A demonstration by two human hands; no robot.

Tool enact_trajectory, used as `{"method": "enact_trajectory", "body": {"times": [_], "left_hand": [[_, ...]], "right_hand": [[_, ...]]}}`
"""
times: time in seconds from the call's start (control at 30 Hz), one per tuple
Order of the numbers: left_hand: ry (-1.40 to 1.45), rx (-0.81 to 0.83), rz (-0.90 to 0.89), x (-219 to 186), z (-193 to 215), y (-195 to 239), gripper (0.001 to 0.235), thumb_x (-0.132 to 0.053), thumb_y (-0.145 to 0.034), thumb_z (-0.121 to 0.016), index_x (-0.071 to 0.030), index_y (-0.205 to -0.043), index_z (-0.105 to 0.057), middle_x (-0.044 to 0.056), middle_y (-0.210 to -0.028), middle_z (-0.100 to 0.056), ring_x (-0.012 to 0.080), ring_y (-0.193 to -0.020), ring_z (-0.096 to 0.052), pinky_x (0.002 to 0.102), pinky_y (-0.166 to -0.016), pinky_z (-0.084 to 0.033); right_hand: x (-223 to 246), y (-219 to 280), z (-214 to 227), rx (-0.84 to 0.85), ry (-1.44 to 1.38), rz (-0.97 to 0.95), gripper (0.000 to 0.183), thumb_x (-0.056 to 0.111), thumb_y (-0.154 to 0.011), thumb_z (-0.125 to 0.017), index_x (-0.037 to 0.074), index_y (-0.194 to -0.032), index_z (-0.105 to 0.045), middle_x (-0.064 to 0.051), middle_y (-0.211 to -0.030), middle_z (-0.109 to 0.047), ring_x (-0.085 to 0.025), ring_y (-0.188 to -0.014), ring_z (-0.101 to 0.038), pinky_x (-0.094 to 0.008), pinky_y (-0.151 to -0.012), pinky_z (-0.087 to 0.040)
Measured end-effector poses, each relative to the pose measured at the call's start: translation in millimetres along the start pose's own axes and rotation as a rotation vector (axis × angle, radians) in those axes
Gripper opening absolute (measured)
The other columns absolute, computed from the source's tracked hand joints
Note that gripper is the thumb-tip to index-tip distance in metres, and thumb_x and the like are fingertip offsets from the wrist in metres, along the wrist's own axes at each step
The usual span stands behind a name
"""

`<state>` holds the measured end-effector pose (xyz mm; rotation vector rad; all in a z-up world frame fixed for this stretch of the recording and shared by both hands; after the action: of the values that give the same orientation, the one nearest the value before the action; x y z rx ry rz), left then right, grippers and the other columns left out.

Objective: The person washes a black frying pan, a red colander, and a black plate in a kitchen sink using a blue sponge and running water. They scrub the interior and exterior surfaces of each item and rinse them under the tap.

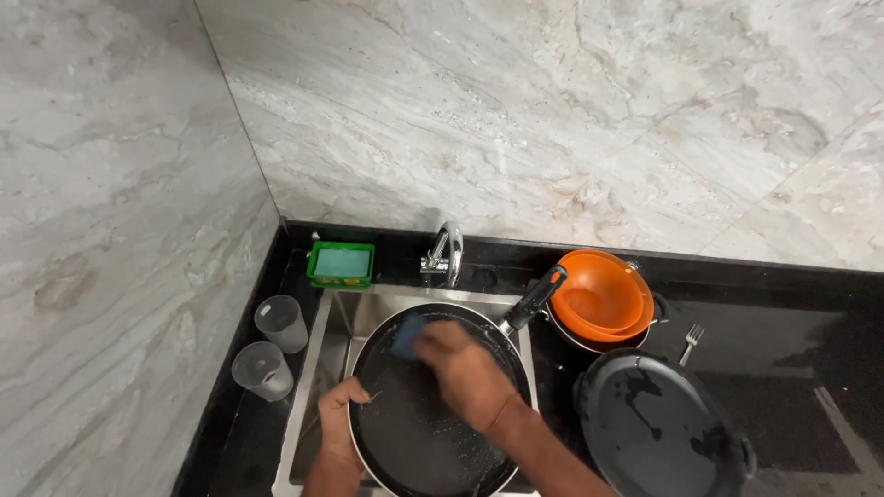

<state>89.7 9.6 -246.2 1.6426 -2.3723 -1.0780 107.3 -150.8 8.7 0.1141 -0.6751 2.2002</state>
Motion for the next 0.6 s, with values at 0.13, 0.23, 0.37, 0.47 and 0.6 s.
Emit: {"method": "enact_trajectory", "body": {"times": [0.13, 0.23, 0.37, 0.47, 0.6], "left_hand": [[-0.025, 0.065, 0.053, -3, 7, -3, 0.046, -0.021, -0.06, -0.054, 0.005, -0.092, -0.074, 0.018, -0.08, -0.073, 0.0327, -0.066, -0.066, 0.042, -0.067, -0.056], [0.049, 0.155, -0.222, -29, 62, -57, 0.021, -0.017, -0.073, -0.06, -0.001, -0.086, -0.065, 0.013, -0.079, -0.067, 0.0322, -0.068, -0.065, 0.045, -0.069, -0.056], [-0.024, 0.08, -0.296, -14, 76, -53, 0.02, -0.009, -0.073, -0.051, 0.004, -0.081, -0.064, 0.019, -0.084, -0.071, 0.0307, -0.075, -0.066, 0.045, -0.077, -0.054], [-0.121, 0.149, -0.641, -14, 146, -80, 0.007, 0.0, -0.079, -0.053, 0.003, -0.075, -0.057, 0.02, -0.083, -0.068, 0.0287, -0.079, -0.067, 0.047, -0.08, -0.053], [-0.738, -0.07, -1.059, -8, 259, -136, 0.032, -0.006, -0.103, -0.062, 0.003, -0.078, -0.046, 0.015, -0.073, -0.036, 0.0242, -0.072, -0.039, 0.044, -0.093, -0.026]], "right_hand": [[33, 18, 6, 0.043, -0.144, 0.207, 0.049, -0.014, -0.072, -0.064, 0.001, -0.118, -0.069, -0.017, -0.125, -0.064, -0.035, -0.121, -0.062, -0.039, -0.1, -0.053], [-31, 36, -10, 0.108, 0.101, -0.247, 0.054, -0.012, -0.063, -0.065, -0.003, -0.116, -0.066, -0.021, -0.12, -0.062, -0.04, -0.113, -0.059, -0.044, -0.095, -0.052], [-123, 146, -188, 0.2, 0.025, -0.367, 0.026, -0.003, -0.076, -0.065, 0.001, -0.101, -0.07, -0.022, -0.11, -0.067, -0.039, -0.094, -0.07, -0.047, -0.083, -0.057], [-72, 149, -216, 0.17, -0.132, -0.265, 0.017, 0.004, -0.079, -0.068, 0.004, -0.094, -0.074, -0.019, -0.106, -0.069, -0.037, -0.089, -0.073, -0.048, -0.081, -0.058], [-26, 82, -144, 0.201, -0.048, -0.496, 0.024, 0.0, -0.075, -0.065, 0.007, -0.097, -0.073, -0.016, -0.11, -0.066, -0.04, -0.094, -0.069, -0.05, -0.083, -0.055]]}}
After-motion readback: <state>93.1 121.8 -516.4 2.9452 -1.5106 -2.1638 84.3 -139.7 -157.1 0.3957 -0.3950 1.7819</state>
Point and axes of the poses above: each hand's wrist, its own y-axis away from the middle knuckle, its own z-axis out of the back of the hand, x = y × z, the point moved 8 cm from there along -y, towards the middle knuckle
